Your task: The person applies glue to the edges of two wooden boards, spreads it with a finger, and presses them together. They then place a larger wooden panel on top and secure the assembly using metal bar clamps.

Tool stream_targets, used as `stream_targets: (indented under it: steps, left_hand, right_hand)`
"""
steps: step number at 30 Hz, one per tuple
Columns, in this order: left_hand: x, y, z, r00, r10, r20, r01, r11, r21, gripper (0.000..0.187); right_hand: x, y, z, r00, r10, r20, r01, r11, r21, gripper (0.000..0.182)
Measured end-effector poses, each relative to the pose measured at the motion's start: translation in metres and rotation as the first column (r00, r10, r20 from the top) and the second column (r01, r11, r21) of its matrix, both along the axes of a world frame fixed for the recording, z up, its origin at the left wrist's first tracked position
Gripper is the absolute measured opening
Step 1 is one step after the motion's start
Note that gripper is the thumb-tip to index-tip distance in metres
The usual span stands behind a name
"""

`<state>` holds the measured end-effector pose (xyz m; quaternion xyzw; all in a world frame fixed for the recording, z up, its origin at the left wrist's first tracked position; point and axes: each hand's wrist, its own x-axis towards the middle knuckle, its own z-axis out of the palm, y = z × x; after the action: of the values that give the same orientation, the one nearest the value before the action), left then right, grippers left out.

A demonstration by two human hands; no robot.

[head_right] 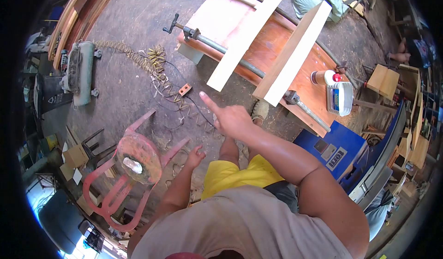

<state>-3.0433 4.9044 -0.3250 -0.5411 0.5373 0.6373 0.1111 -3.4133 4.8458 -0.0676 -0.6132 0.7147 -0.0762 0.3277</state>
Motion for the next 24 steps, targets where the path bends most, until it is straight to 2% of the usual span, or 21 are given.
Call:
stream_targets:
  steps: [2,4,5,7,9,11,12,13,14,15,16,17,18,19,21,23,24]
  left_hand:
    - [0.01,0.006,-0.015,0.998,-0.045,0.039,0.047,0.996,-0.07,0.058]
    - [0.012,0.004,-0.017,0.996,-0.057,0.062,0.059,0.998,-0.036,0.059]
    - [0.01,-0.001,-0.017,0.994,-0.067,0.082,0.068,0.998,-0.011,0.059]
    - [0.005,-0.009,-0.017,0.993,-0.098,0.071,0.103,0.993,-0.065,0.059]
    - [-0.004,-0.02,-0.014,0.988,-0.143,0.058,0.149,0.982,-0.118,0.06]
    - [-0.015,-0.028,-0.008,0.999,-0.05,-0.009,0.049,0.994,-0.099,0.055]
    - [-0.018,-0.034,-0.004,0.997,-0.081,-0.016,0.079,0.992,-0.097,0.055]
    - [-0.023,-0.042,-0.001,0.998,-0.022,-0.056,0.02,0.999,-0.041,0.052]
    - [-0.031,-0.052,0.003,0.995,0.039,-0.093,-0.037,0.999,0.016,0.05]
    - [-0.038,-0.063,0.007,0.994,0.01,-0.107,-0.009,1.0,0.01,0.05]
    - [-0.045,-0.073,0.015,0.994,0.02,-0.112,-0.023,0.999,-0.029,0.048]
    - [-0.052,-0.085,0.023,0.993,0.032,-0.114,-0.04,0.997,-0.07,0.047]
    - [-0.062,-0.097,0.029,0.993,0.011,-0.117,-0.021,0.997,-0.079,0.047]
    - [-0.074,-0.113,0.036,0.989,0.04,-0.139,-0.058,0.99,-0.128,0.046]
    - [-0.1,-0.148,0.047,0.986,0.054,-0.158,-0.085,0.978,-0.192,0.046]
    - [-0.14,-0.19,0.059,0.931,0.162,-0.326,-0.245,0.941,-0.232,0.04]
    - [-0.164,-0.209,0.072,0.926,0.137,-0.353,-0.235,0.938,-0.253,0.039]
  right_hand:
    - [-0.012,-0.004,0.015,1.0,0.003,0.023,-0.003,1.0,0.026,0.093]
    - [-0.042,-0.025,0.013,0.966,-0.252,-0.058,0.245,0.964,-0.108,0.09]
    - [-0.054,-0.034,0.005,0.943,-0.302,-0.143,0.282,0.949,-0.141,0.086]
    - [-0.061,-0.036,-0.015,0.938,-0.282,-0.201,0.27,0.959,-0.085,0.086]
    - [-0.033,-0.02,-0.013,0.961,-0.146,-0.233,0.17,0.982,0.085,0.088]
    - [-0.004,0.007,-0.001,0.999,-0.035,-0.028,0.038,0.989,0.14,0.09]
    - [0.01,0.027,0.0,1.0,0.008,0.016,-0.009,0.994,0.106,0.088]
    - [0.017,0.039,0.001,0.997,0.05,0.053,-0.054,0.996,0.064,0.087]
    - [0.011,0.041,0.016,0.999,0.018,0.04,-0.02,0.998,0.061,0.087]
    - [0.003,0.045,0.032,0.987,-0.039,0.155,0.028,0.997,0.068,0.086]
    - [-0.007,0.048,0.047,0.958,-0.091,0.271,0.073,0.994,0.076,0.086]
    - [-0.022,0.053,0.057,0.958,-0.112,0.265,0.097,0.993,0.067,0.086]
    - [-0.04,0.059,0.064,0.897,-0.225,0.38,0.235,0.972,0.019,0.084]
    - [-0.058,0.065,0.067,0.808,-0.313,0.498,0.37,0.929,-0.015,0.083]
    - [-0.093,0.083,0.053,0.761,-0.414,0.499,0.569,0.795,-0.209,0.078]
    - [-0.13,0.102,0.012,0.667,-0.461,0.585,0.733,0.548,-0.403,0.069]
    - [-0.147,0.107,0.003,0.536,-0.51,0.672,0.836,0.429,-0.342,0.065]
